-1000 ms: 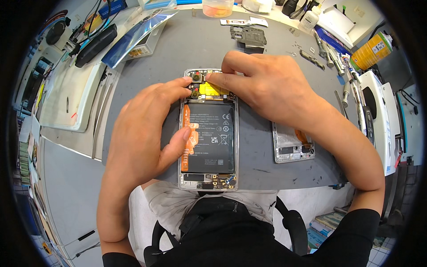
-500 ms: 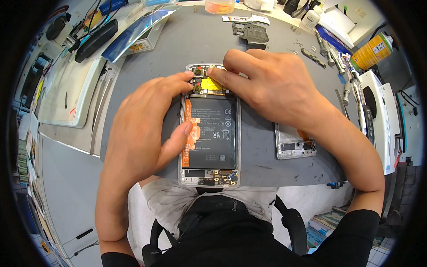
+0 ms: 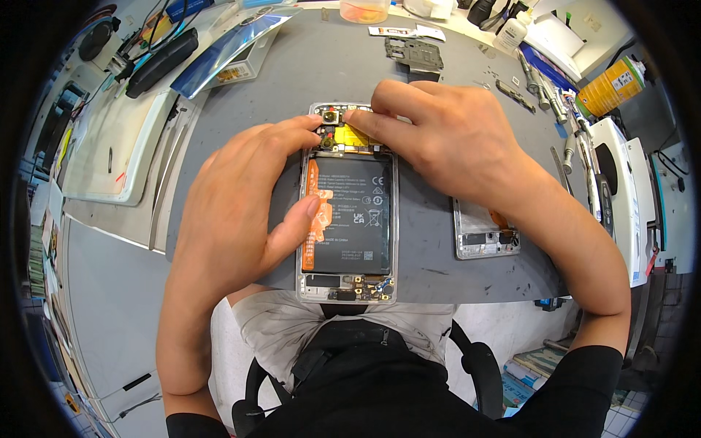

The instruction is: The person uses tweezers to manipulate small components and connectors inside a disassembled smartphone chassis. They carefully adjust ribbon cables and press down on internal parts near the battery and motherboard area.

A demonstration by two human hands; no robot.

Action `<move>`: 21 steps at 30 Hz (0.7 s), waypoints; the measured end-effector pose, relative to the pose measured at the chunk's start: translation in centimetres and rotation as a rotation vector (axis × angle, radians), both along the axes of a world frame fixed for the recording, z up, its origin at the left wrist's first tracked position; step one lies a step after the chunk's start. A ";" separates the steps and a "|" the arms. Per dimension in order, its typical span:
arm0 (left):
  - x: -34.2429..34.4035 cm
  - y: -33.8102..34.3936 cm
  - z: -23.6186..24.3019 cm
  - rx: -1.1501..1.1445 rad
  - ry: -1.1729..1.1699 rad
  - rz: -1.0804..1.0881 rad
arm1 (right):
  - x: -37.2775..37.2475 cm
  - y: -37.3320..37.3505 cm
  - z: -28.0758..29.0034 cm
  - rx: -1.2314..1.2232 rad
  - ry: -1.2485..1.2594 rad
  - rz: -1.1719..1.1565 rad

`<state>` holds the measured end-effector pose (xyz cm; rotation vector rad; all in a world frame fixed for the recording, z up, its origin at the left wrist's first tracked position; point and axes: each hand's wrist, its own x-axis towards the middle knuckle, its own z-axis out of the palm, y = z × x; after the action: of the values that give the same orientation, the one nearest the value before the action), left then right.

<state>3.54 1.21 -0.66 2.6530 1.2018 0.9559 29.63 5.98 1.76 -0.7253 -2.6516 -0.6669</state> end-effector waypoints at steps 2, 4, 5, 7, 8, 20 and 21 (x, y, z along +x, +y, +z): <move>0.0 0.1 -0.1 -0.004 -0.010 -0.004 | 0.0 0.1 -0.1 -0.001 0.018 0.009; 0.0 0.0 -0.1 -0.009 -0.017 -0.006 | 0.0 0.2 -0.2 -0.002 0.035 0.017; 0.0 0.0 -0.1 -0.011 -0.019 -0.006 | 0.0 0.2 -0.2 -0.001 0.038 0.023; 0.0 0.0 -0.1 -0.014 -0.019 -0.006 | 0.0 0.3 -0.3 0.001 0.044 0.035; 0.0 0.0 -0.1 -0.017 -0.019 -0.007 | 0.0 0.4 -0.3 0.000 0.047 0.036; -0.1 0.2 -0.2 -0.009 -0.018 -0.017 | -0.1 0.3 -0.4 -0.097 0.100 -0.015; -0.1 0.2 -0.1 -0.012 -0.015 -0.015 | -0.2 0.4 -0.4 -0.096 0.106 -0.003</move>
<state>3.42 1.39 -0.80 2.6369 1.1789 0.9616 29.42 6.36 1.39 -0.7689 -2.6001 -0.4900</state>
